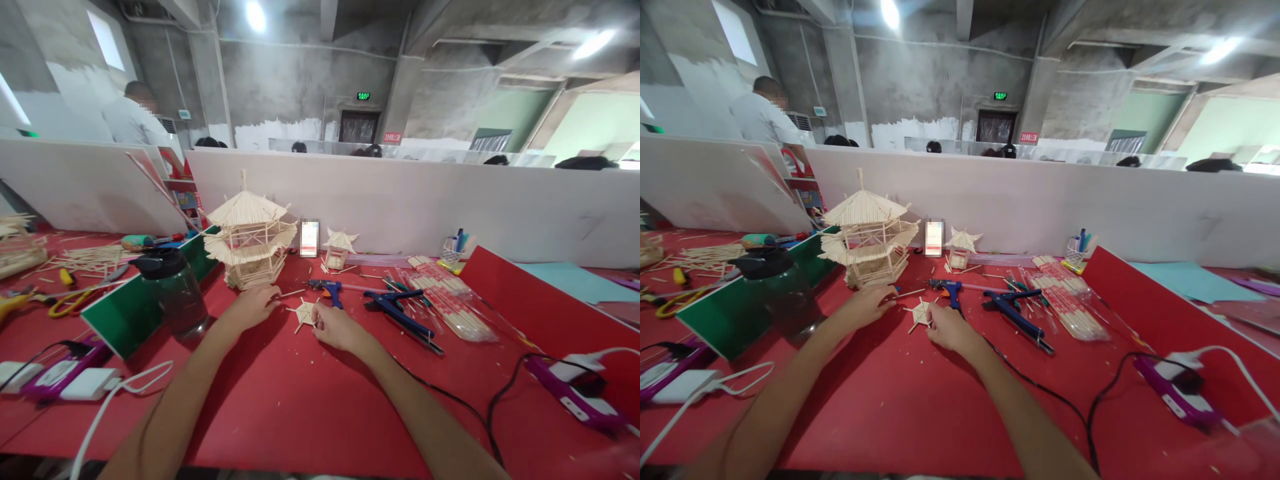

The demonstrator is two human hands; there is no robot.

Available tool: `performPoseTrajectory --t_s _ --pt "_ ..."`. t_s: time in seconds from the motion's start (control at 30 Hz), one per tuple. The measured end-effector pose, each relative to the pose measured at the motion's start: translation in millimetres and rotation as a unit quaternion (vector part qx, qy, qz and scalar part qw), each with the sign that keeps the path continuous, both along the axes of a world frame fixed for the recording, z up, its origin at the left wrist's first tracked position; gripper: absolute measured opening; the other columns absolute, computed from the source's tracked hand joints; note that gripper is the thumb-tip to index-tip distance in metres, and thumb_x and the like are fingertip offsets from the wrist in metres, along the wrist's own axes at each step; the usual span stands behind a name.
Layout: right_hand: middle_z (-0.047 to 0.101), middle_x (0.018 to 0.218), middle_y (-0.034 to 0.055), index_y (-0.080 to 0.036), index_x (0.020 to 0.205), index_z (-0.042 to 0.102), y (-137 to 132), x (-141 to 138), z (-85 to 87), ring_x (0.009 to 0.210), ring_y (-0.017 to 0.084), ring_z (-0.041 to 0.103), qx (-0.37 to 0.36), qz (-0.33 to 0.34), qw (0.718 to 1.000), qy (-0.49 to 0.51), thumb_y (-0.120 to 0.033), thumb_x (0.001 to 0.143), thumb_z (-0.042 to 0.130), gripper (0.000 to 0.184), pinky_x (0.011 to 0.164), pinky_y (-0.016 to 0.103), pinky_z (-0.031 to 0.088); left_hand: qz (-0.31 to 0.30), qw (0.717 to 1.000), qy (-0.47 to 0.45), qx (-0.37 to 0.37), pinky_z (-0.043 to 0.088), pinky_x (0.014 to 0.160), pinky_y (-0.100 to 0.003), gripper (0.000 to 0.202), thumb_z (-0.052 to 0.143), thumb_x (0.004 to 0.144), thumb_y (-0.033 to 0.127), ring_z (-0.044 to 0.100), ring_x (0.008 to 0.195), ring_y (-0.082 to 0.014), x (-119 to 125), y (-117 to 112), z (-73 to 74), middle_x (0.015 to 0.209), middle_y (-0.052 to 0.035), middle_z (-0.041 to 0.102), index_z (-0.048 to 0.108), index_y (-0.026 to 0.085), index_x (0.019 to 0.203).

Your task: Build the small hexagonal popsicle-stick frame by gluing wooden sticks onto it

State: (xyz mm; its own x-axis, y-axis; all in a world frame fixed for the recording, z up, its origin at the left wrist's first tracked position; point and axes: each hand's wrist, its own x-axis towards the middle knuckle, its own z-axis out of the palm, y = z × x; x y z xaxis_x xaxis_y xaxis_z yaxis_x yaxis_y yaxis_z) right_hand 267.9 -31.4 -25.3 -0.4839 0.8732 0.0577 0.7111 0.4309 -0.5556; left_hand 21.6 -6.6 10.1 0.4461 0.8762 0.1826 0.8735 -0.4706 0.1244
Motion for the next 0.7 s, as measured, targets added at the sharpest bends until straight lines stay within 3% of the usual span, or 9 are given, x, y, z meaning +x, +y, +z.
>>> performPoseTrajectory --t_s 0.1,0.23,0.37,0.5,0.7 --pt "0.063 0.073 -0.0019 -0.02 0.092 0.054 1 3 3.4 0.066 0.013 0.056 -0.008 0.007 1.0 0.011 -0.012 0.077 0.062 0.019 0.059 0.022 0.029 -0.081 0.997 -0.009 0.015 0.044 0.088 -0.034 0.02 0.054 0.09 0.019 0.061 0.103 -0.0254 19 1 -12.0 0.107 -0.0101 0.069 0.066 0.019 0.106" --pt "0.065 0.079 0.0005 -0.019 0.093 0.054 4 12 12.8 0.071 0.014 0.058 0.011 -0.003 1.0 0.024 -0.012 0.081 0.06 0.015 0.062 0.023 0.032 -0.077 0.997 -0.002 0.003 0.044 0.081 -0.034 0.018 0.053 0.088 0.012 0.062 0.093 -0.0253 33 3 -23.2 0.096 -0.0094 0.07 0.068 0.019 0.092" --pt "0.067 0.096 0.0048 -0.019 0.096 0.054 7 19 13.0 0.087 0.017 0.061 0.072 -0.021 0.997 -0.002 -0.008 0.083 0.057 0.018 0.07 0.024 0.034 -0.083 0.996 -0.011 -0.006 0.044 0.079 -0.033 0.019 0.05 0.088 0.01 0.061 0.09 -0.0242 29 9 -31.7 0.092 -0.0091 0.068 0.066 0.019 0.091" --pt "0.066 0.102 0.0067 -0.02 0.104 0.054 5 15 8.6 0.092 0.02 0.062 0.084 -0.037 0.993 -0.074 -0.011 0.085 0.059 0.022 0.074 0.027 0.035 -0.096 0.995 -0.02 -0.001 0.043 0.08 -0.033 0.017 0.046 0.091 0.011 0.059 0.09 -0.0234 21 13 -38.2 0.095 -0.0091 0.065 0.062 0.018 0.093" --pt "0.064 0.113 0.0099 -0.021 0.116 0.052 2 8 13.1 0.096 0.022 0.064 0.09 -0.077 0.987 -0.106 -0.017 0.09 0.057 0.027 0.075 0.029 0.037 -0.107 0.994 -0.032 0.011 0.043 0.082 -0.031 0.022 0.041 0.092 0.006 0.057 0.095 -0.0207 16 13 -32.3 0.099 -0.0081 0.061 0.059 0.018 0.099"
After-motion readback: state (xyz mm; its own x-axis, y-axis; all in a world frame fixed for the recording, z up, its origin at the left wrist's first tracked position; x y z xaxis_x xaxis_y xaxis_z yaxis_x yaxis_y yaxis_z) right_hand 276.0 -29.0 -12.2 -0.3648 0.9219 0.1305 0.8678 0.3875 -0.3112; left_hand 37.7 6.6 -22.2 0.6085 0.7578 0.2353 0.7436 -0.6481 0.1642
